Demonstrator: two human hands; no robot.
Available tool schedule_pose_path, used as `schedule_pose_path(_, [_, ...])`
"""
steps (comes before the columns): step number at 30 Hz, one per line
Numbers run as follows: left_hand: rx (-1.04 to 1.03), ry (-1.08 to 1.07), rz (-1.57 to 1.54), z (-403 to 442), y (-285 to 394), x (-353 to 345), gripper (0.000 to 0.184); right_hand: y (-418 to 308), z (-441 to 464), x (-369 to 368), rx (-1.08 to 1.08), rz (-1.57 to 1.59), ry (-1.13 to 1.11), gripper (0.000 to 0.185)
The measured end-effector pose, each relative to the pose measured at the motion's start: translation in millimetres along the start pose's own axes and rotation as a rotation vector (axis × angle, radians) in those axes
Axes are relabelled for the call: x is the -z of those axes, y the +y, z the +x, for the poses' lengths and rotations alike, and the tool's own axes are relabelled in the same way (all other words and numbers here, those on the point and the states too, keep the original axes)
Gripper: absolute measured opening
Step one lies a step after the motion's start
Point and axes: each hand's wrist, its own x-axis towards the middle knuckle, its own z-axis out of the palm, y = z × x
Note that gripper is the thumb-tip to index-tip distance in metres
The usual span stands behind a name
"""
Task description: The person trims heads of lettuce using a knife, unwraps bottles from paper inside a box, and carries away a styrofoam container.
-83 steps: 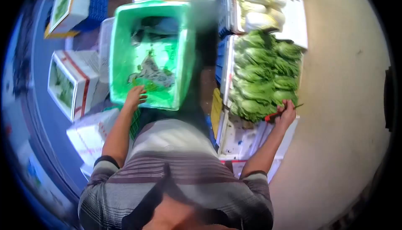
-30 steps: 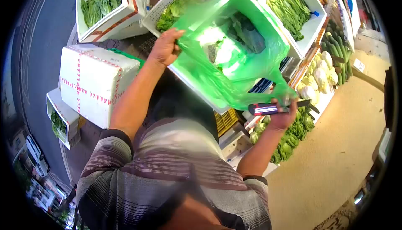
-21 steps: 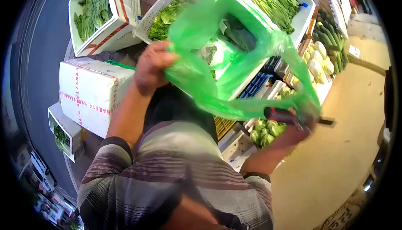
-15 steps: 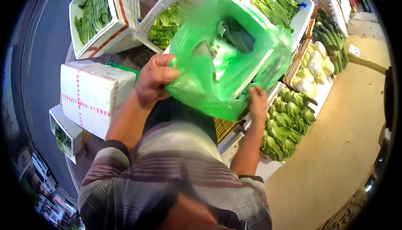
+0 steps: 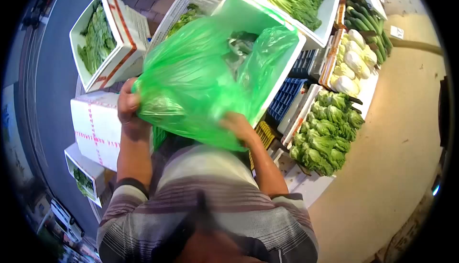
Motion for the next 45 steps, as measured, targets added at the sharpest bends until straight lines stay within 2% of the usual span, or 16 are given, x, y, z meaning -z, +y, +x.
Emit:
schedule_pose_path(1, [-0.05,0.093,0.053,3,0,11,0.035,2,-7,11,-0.07,0.075,0.119,0.041])
schedule_pose_path(3, [0.007,-0.144,-0.082,9,-8,54,0.037,6,-27,42,-0.203,0.237,0.408,0.035])
schedule_pose_path(8, [0.269,0.062,-0.304,33,-18,119,0.045,90,-61,93,0.086,1.515,0.905,0.009])
schedule_pose_path(9, [0.343,-0.216,-0.454,45,-11,116,0.044,106,-75,101,0.019,1.538,0.924,0.01])
schedule_pose_path(11, [0.257,-0.083,-0.352,58,-4,132,0.043,139,-114,114,-0.115,1.587,0.933,0.011])
schedule_pose_path(17, [0.31,-0.109,-0.224,80,0,115,0.048,229,-223,144,-0.246,0.93,1.241,0.02])
schedule_pose_path(19, [0.272,-0.009,-0.255,78,-15,135,0.049,228,-242,189,-0.415,0.311,1.336,0.038])
schedule_pose_path(20, [0.301,-0.178,-0.274,69,-20,119,0.047,243,-248,211,-0.492,-0.009,1.403,0.05])
schedule_pose_path(25, [0.278,-0.084,-0.39,29,-40,74,0.047,313,-240,282,-0.68,-0.436,1.376,0.072])
schedule_pose_path(27, [0.186,-0.039,-0.372,8,-44,76,0.048,223,-211,273,-0.654,-0.414,1.53,0.065])
schedule_pose_path(30, [0.189,-0.04,-0.384,-7,-52,79,0.048,197,-132,251,0.087,0.152,1.34,0.045])
schedule_pose_path(33, [0.148,0.039,-0.381,-30,-68,104,0.054,47,-34,157,0.298,0.263,0.708,0.036])
schedule_pose_path(36, [0.086,0.095,-0.245,-50,-61,90,0.061,73,104,74,0.418,0.052,0.501,0.054])
schedule_pose_path(41, [0.112,0.071,-0.136,-79,-57,95,0.068,134,254,51,0.045,-0.196,0.514,0.083])
schedule_pose_path(43, [0.051,0.189,0.017,-127,-52,170,0.066,171,296,36,0.084,-0.261,0.553,0.098])
schedule_pose_path(45, [0.125,0.323,-0.021,-97,-61,109,0.068,182,305,30,-0.018,-0.543,0.508,0.105])
